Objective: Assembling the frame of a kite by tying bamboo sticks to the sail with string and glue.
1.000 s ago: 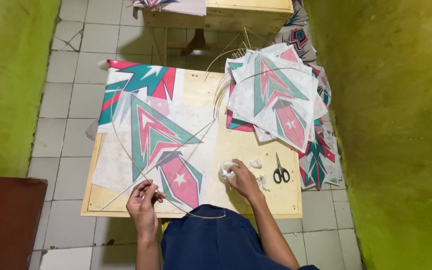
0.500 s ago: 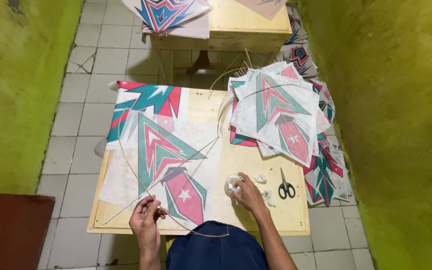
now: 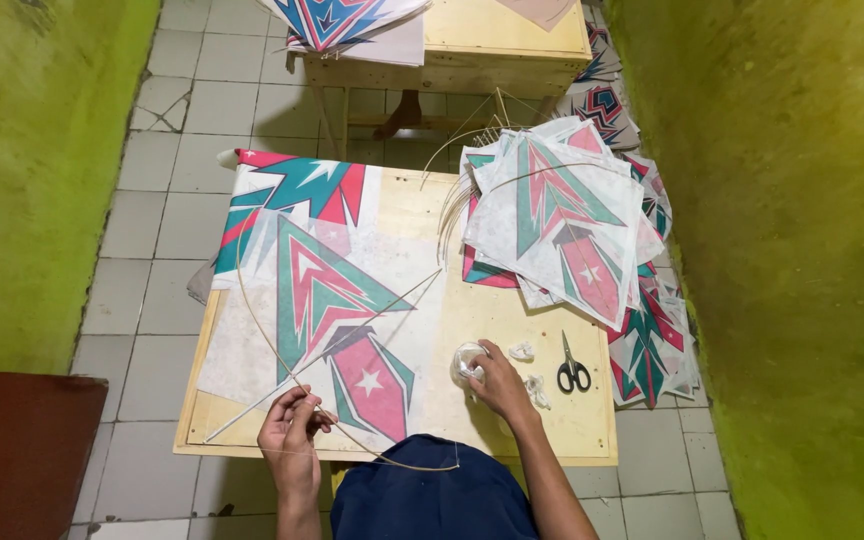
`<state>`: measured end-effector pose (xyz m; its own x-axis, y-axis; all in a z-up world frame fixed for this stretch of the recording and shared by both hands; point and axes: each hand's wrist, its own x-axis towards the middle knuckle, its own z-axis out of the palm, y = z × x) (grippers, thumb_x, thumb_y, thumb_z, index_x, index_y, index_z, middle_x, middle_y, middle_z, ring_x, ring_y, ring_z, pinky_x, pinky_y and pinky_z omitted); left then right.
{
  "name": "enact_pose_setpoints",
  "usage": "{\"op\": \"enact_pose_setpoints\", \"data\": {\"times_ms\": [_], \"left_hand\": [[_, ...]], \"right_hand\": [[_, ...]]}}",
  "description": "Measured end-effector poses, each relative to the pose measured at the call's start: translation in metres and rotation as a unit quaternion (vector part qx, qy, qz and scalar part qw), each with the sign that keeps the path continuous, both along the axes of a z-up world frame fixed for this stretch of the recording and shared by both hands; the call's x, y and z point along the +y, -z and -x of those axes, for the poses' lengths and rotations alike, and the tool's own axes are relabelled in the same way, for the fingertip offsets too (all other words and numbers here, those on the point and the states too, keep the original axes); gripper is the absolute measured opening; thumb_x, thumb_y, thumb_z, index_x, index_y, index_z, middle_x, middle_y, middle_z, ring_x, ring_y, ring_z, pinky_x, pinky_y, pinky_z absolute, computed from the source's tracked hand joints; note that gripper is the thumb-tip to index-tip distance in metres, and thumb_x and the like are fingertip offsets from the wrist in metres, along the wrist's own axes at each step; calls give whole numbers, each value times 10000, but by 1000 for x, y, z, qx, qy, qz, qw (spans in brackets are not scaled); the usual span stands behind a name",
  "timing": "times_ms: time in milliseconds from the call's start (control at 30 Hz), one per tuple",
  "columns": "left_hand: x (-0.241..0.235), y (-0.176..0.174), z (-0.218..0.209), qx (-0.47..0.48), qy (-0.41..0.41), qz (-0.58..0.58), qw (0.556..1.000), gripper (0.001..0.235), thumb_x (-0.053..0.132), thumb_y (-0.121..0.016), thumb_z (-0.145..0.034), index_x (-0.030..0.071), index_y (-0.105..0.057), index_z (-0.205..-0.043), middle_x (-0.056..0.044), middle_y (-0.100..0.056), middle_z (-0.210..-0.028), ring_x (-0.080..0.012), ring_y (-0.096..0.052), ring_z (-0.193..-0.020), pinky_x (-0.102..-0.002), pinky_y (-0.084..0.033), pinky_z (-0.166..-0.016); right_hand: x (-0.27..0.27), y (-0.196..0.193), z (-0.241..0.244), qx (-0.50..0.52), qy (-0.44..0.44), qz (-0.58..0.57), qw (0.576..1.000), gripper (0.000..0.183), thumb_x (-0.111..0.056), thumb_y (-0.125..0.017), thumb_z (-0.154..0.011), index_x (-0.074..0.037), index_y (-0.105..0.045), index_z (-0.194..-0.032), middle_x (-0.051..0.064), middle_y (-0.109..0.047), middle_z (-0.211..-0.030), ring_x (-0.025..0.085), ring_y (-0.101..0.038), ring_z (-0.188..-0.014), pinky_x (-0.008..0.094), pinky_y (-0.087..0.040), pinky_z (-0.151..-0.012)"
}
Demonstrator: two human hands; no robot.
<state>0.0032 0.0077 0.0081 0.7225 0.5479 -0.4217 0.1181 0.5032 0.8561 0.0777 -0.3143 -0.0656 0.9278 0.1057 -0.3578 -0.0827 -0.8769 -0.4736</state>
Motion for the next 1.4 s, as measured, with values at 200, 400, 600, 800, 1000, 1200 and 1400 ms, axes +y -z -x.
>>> {"op": "enact_pose_setpoints", "data": {"times_ms": [200, 400, 600, 800, 1000, 1200, 1400], "left_hand": [[1, 6, 1, -4, -4, 1, 1000, 198, 3, -718, -864, -44, -656, -1047, -137, -661, -887, -219, -607, -537, -267, -446, -487], [2, -2, -1, 2, 4, 0, 1000, 185, -5, -712, -860, -33, -661, -1035, -129, -662, -882, -217, -611, -530, -274, -447, -487], [4, -3, 1, 1, -2, 4, 1000, 214, 17, -742, -861, -48, -665, -1050, -130, -648, -869, -209, -587, -544, -284, -467, -517], [7, 26, 8, -67, 13, -10, 998, 231, 17, -714, -888, -52, -642, -1097, -129, -637, -782, -259, -693, -496, -265, -528, -437], [4, 9, 13, -76, 25, -4, 997, 211, 18, -708, -887, -57, -633, -1068, -164, -668, -770, -277, -704, -489, -255, -530, -415], [9, 26, 20, -81, 18, 1, 997, 230, 30, -699, -889, -59, -617, -1084, -186, -655, -753, -300, -704, -468, -259, -510, -370], [11, 25, 23, -79, 10, 2, 997, 225, 27, -691, -882, -52, -615, -1078, -172, -642, -737, -298, -699, -454, -249, -493, -345]], "right_hand": [[-3, 7, -2, -9, -7, -5, 1000, 166, -208, -725, -855, -141, -616, -960, 36, -424, -1565, 297, -628, -1161, 434, -522, -838], [-5, 12, -3, -13, -12, -3, 1000, 281, -208, -740, -870, -156, -566, -1084, 86, -421, -1571, 293, -493, -1373, 439, -478, -1001], [-8, 15, 1, -49, -38, -54, 997, 382, -146, -790, -833, -136, -526, -1109, 211, -423, -1541, 370, -389, -1439, 460, -332, -1157], [9, -38, -6, -208, -18, -83, 974, 419, -51, -708, -778, -65, -549, -1166, 293, -539, -1370, 486, -474, -1342, 546, -395, -1127], [59, -45, -29, -193, 23, -245, 950, 486, -91, -743, -844, -116, -567, -1297, 170, -576, -1361, 362, -540, -1314, 424, -510, -1038], [92, -32, -35, -157, -92, -248, 952, 658, -159, -752, -850, -177, -519, -1466, 133, -578, -1376, 338, -547, -1325, 479, -480, -1078], [109, -53, -29, -95, -110, -252, 957, 751, -174, -755, -841, -222, -458, -1529, 203, -517, -1411, 422, -503, -1350, 549, -421, -1124]]}}
